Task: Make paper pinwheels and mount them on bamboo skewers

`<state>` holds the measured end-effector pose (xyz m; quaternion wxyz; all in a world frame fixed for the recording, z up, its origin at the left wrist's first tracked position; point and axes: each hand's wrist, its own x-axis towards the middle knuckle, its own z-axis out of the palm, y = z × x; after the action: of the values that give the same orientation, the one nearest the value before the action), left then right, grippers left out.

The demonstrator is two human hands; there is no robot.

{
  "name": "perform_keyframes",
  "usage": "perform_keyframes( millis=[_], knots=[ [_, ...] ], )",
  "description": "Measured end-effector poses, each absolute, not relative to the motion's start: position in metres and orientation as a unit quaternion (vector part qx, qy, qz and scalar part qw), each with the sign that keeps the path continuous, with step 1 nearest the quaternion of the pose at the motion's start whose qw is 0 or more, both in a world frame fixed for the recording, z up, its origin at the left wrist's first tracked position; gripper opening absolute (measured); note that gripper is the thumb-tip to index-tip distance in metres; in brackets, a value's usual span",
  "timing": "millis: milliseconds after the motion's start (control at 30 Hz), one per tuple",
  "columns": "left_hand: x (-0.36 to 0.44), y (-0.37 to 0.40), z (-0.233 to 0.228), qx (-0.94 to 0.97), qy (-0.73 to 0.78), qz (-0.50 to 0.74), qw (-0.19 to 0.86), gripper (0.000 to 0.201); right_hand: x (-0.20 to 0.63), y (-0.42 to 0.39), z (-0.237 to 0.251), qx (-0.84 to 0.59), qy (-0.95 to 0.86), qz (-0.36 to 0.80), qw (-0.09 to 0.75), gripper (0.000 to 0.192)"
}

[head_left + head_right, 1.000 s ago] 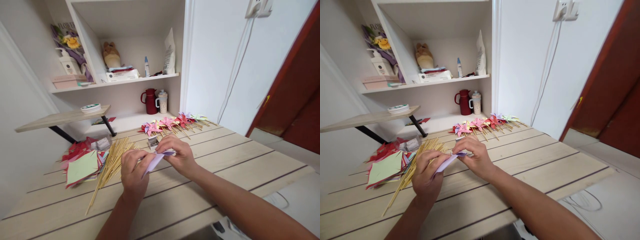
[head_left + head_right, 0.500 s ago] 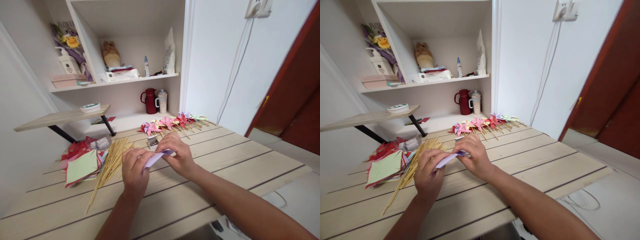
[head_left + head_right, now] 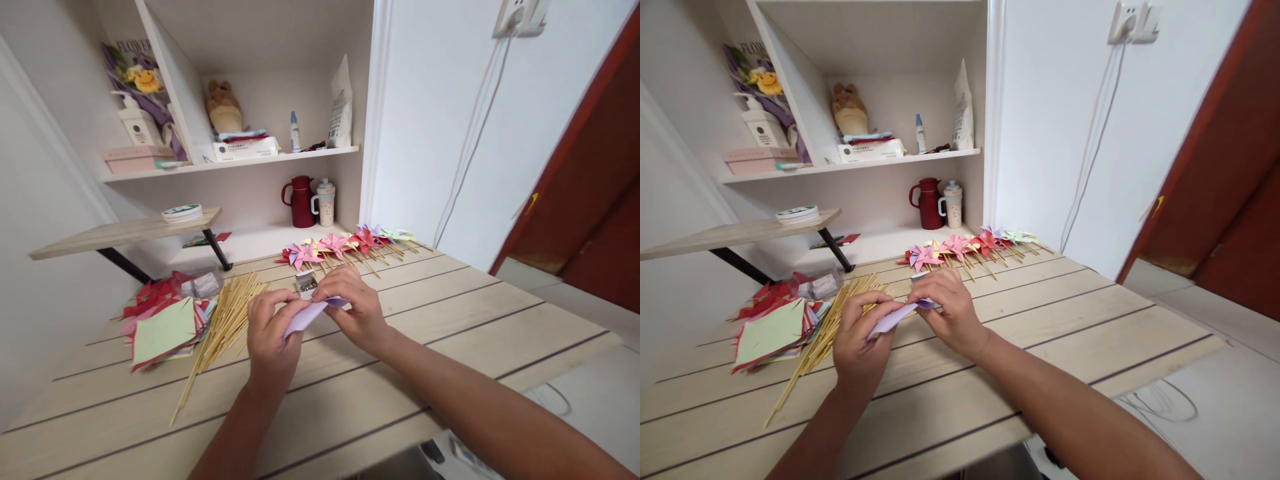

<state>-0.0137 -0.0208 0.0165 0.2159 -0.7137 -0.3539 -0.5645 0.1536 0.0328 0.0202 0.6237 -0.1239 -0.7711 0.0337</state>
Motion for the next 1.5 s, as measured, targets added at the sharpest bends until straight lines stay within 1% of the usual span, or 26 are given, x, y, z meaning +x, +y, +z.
perform_keyframes(
  millis=[167,300,433,567,733,900,1033,1133,1267,1333,1400,1467,1500],
  knots=[
    [-0.012,-0.019,0.013,-0.708,-0.358,-0.564,0.228,0.024,0.152,0.034,0.016,-0.145,-0.779,0.042,0.608,0.01],
    [-0.012,-0.02,0.013,-0.703,-0.359,-0.556,0.261,0.023,0.149,0.035,0.014,-0.153,-0.773,0.05,0.613,0.01],
    [-0.013,-0.023,0.016,-0.698,-0.356,-0.544,0.299,0.021,0.147,0.036,0.015,-0.132,-0.765,0.052,0.629,0.011],
    [-0.014,-0.025,0.02,-0.701,-0.346,-0.535,0.321,0.024,0.148,0.035,0.017,-0.112,-0.768,0.044,0.629,0.012],
    [-0.013,-0.025,0.018,-0.698,-0.343,-0.538,0.325,0.023,0.15,0.032,0.021,-0.126,-0.77,0.02,0.626,0.013],
    [-0.01,-0.025,0.014,-0.695,-0.345,-0.547,0.315,0.028,0.153,0.03,0.026,-0.103,-0.766,-0.025,0.634,0.018],
    [-0.008,-0.025,0.011,-0.694,-0.342,-0.555,0.306,0.031,0.154,0.03,0.028,-0.112,-0.772,-0.053,0.624,0.02],
    [-0.008,-0.023,0.009,-0.695,-0.34,-0.561,0.293,0.032,0.154,0.03,0.027,-0.117,-0.776,-0.057,0.618,0.02],
    [-0.01,-0.021,0.005,-0.717,-0.36,-0.535,0.263,0.035,0.156,0.035,0.027,-0.123,-0.761,-0.048,0.636,0.019],
    [-0.014,-0.02,0.003,-0.743,-0.366,-0.517,0.214,0.041,0.16,0.04,0.026,-0.144,-0.746,-0.038,0.649,0.017],
    [-0.022,-0.018,0.003,-0.754,-0.376,-0.52,0.138,0.047,0.165,0.045,0.025,-0.178,-0.732,-0.019,0.657,0.014],
    [-0.034,-0.015,0.002,-0.71,-0.421,-0.56,0.067,0.043,0.17,0.051,0.025,-0.2,-0.722,0.0,0.663,0.012],
    [-0.042,-0.013,0.002,-0.668,-0.455,-0.587,0.049,0.04,0.172,0.054,0.025,-0.208,-0.719,0.009,0.664,0.01]
  ],
)
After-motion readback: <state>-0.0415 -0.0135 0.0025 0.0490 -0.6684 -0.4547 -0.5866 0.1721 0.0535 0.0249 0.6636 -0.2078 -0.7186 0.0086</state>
